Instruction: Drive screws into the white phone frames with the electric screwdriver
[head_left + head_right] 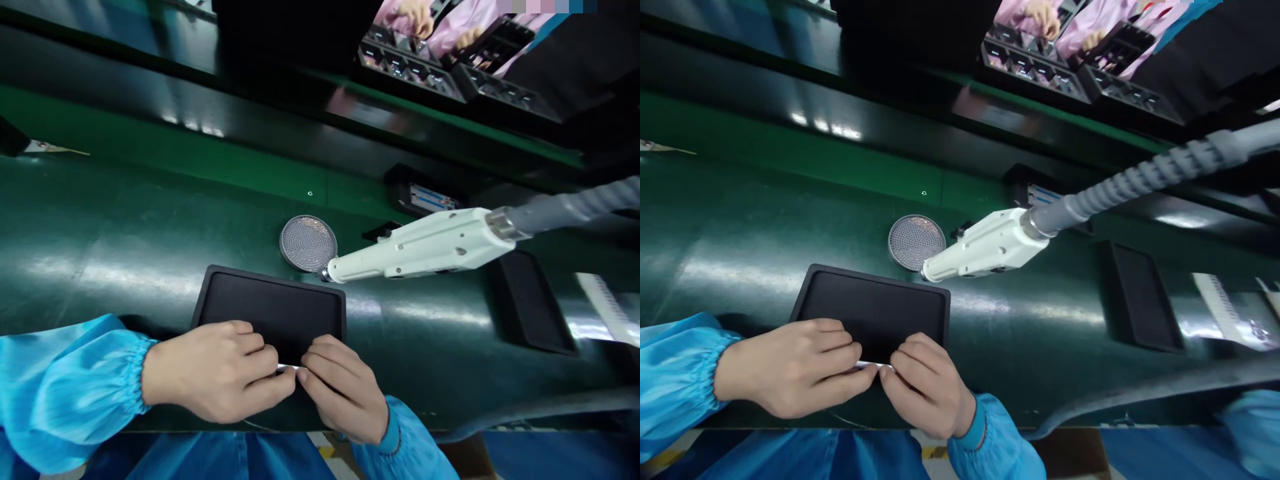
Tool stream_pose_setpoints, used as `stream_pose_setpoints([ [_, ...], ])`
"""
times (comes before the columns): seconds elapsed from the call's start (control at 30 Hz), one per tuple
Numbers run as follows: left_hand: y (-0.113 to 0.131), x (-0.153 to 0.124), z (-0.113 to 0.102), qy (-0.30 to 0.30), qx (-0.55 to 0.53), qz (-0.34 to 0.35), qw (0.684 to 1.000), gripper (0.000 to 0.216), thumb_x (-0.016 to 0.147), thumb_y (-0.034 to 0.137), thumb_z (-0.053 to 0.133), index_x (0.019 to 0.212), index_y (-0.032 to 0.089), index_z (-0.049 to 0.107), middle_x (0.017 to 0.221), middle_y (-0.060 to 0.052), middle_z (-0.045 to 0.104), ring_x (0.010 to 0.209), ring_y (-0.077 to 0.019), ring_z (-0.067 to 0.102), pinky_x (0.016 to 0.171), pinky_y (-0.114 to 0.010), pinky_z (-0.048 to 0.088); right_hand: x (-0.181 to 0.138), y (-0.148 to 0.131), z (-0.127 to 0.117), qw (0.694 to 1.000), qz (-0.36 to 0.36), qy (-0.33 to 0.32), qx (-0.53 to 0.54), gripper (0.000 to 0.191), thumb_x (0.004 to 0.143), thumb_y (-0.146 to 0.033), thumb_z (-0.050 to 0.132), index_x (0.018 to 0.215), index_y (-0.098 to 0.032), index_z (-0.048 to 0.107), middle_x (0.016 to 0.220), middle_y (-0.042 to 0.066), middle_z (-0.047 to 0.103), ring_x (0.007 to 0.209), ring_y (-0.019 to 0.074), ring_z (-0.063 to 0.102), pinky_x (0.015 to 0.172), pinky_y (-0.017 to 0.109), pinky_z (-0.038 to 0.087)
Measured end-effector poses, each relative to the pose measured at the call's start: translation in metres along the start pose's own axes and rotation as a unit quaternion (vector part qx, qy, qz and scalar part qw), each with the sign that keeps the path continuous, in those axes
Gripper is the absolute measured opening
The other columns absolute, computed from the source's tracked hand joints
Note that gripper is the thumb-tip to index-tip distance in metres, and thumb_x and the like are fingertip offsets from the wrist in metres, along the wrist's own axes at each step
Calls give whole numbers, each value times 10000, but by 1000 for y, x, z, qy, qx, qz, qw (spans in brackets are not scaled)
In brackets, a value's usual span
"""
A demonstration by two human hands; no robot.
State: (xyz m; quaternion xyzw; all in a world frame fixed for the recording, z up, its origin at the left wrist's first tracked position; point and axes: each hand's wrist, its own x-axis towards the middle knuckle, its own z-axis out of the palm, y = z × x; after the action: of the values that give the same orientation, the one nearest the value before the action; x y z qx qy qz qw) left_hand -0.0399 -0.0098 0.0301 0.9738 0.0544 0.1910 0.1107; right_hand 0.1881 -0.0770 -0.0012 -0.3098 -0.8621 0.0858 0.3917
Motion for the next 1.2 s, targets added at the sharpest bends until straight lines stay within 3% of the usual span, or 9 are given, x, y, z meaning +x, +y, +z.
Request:
stream_pose_setpoints([
  [0.77,0,2,0,1,10,3,1000,175,928,146,536,1073,116,630,704,-9,587,577,-153,540,514,-316,447,-1,2,4,1000,-1,24,-1,114,775,3,637,853,-80,630,761,104,636,769,182,578,608,346,523],
  [1.2,0,3,0,9,25,-4,1000,176,915,153,546,1073,132,622,666,15,524,537,-138,473,484,-308,371,-3,1,6,1000,13,19,4,126,782,2,630,856,-100,624,771,87,632,768,170,574,609,331,512],
])
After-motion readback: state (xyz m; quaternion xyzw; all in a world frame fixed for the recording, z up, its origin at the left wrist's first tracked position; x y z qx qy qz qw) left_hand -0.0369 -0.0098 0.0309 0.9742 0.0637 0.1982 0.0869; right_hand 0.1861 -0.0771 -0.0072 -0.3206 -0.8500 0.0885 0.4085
